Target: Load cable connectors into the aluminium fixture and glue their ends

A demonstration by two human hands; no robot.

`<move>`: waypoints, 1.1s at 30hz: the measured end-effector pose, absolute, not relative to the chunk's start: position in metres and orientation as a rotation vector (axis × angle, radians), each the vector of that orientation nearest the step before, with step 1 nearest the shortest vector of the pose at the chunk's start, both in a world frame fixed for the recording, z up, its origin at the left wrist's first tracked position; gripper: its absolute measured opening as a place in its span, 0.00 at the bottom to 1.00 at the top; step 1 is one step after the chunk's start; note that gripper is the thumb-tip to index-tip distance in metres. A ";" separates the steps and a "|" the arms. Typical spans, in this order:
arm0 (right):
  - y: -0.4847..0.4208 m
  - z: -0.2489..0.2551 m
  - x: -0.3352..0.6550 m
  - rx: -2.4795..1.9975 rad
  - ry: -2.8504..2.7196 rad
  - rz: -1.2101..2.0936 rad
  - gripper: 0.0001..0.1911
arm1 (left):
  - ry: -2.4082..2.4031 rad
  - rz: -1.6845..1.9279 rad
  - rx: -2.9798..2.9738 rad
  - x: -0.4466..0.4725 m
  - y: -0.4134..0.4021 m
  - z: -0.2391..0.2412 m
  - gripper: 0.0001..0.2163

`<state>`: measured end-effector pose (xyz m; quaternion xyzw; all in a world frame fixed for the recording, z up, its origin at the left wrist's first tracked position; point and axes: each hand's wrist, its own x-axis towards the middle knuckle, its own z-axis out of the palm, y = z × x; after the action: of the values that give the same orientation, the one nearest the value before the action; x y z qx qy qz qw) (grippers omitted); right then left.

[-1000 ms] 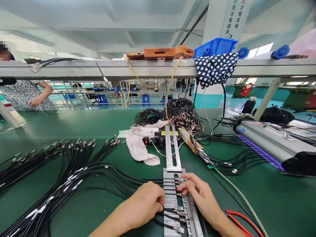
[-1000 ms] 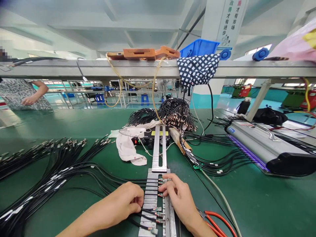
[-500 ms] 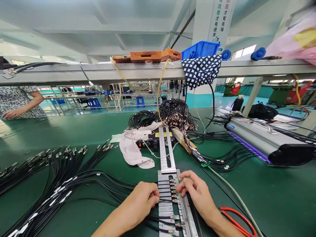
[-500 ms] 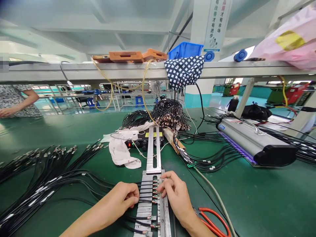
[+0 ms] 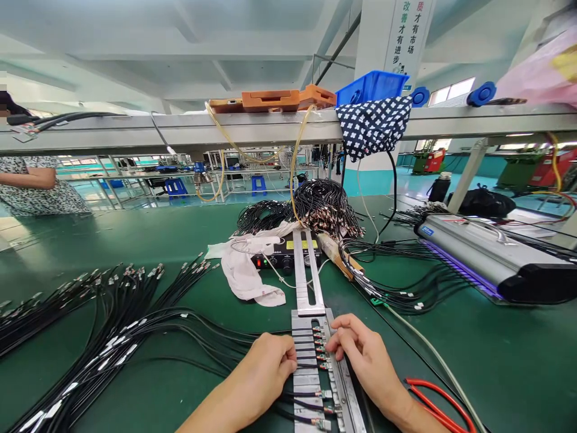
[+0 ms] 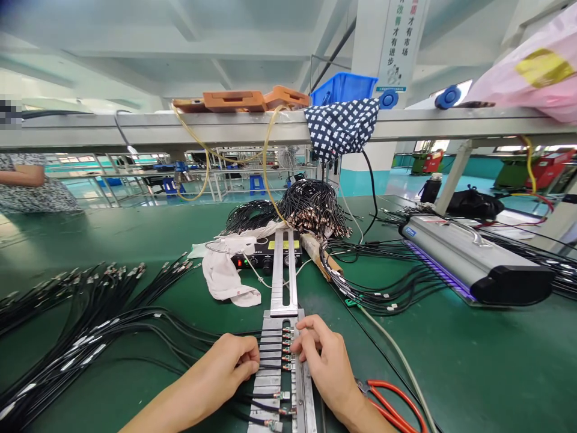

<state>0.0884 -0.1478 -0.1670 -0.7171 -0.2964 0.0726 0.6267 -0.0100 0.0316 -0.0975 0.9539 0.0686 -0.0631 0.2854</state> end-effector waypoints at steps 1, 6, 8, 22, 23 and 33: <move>-0.148 -0.166 0.088 -1.660 -0.697 0.167 0.11 | 0.181 -0.163 2.545 -0.010 0.032 -0.099 0.06; -0.148 -0.161 0.083 -1.816 -0.872 0.100 0.08 | 0.120 -0.149 2.525 -0.010 0.034 -0.104 0.07; -0.146 -0.160 0.081 -1.890 -0.933 0.069 0.05 | 0.117 -0.141 2.543 -0.011 0.034 -0.104 0.06; -0.129 -0.143 0.079 -2.230 -0.959 0.258 0.11 | 0.029 -0.288 2.929 -0.005 0.003 -0.110 0.15; -0.128 -0.143 0.081 -2.238 -0.965 0.273 0.11 | 0.020 -0.311 2.948 -0.006 0.000 -0.109 0.16; -0.126 -0.142 0.086 -2.150 -0.977 0.267 0.11 | 0.040 -0.293 2.664 -0.031 0.029 -0.093 0.09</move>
<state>0.0863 -0.1263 -0.1419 -0.8392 -0.3815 0.1040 0.3733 -0.0313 0.0292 -0.0933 0.9676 0.0146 -0.1065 0.2283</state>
